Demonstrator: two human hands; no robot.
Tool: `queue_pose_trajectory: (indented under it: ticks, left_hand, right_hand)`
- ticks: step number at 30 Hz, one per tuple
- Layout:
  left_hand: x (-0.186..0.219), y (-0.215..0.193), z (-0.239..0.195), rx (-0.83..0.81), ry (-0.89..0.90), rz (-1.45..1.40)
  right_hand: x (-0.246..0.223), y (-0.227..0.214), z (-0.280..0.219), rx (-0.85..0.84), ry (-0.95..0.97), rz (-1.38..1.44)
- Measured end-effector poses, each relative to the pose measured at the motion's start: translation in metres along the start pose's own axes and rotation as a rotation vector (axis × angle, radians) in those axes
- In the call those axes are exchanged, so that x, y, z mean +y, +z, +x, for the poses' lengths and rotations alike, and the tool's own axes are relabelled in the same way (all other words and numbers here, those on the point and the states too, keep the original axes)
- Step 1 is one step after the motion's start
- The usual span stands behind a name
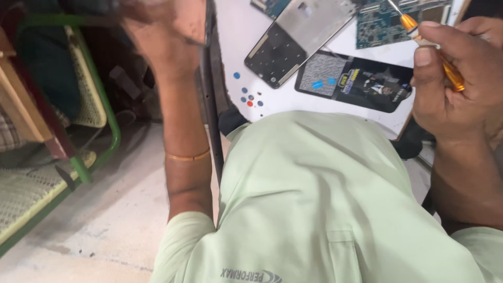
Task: The person uses a small screwdriver to remove screws from a disassembled smartphone chassis, then manipulates internal components and a ribbon cable. The person repeatedly handles the chassis and circuit boards on a cluttered workbench.
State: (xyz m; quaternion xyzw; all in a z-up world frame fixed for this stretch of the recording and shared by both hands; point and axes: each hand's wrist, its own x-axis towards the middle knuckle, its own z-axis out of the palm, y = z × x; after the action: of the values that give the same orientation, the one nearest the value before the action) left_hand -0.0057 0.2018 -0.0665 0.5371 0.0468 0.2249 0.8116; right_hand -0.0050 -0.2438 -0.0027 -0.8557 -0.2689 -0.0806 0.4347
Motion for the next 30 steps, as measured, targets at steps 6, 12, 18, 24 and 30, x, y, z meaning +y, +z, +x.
queue_pose_trajectory:
  ticks: [6,12,18,24,30]
  left_hand:
    - [0.044,0.068,-0.027,-0.239,-0.118,-0.481]
    - [0.018,0.143,-0.041,-0.324,-0.566,-0.711]
    - [0.011,0.156,-0.057,-0.206,-0.719,-0.652]
    - [0.01,0.157,-0.05,-0.227,-0.674,-0.727]
    - [0.012,0.151,-0.05,-0.21,-0.636,-0.695]
  right_hand:
    - [0.003,0.01,-0.003,-0.008,0.296,0.65]
    - [0.005,0.014,-0.001,0.012,0.371,0.777]
    - [0.038,-0.015,0.008,0.142,0.162,-0.073]
    - [0.054,-0.023,0.01,0.104,0.114,-0.185]
    - [0.052,-0.027,0.005,0.171,0.205,0.114]
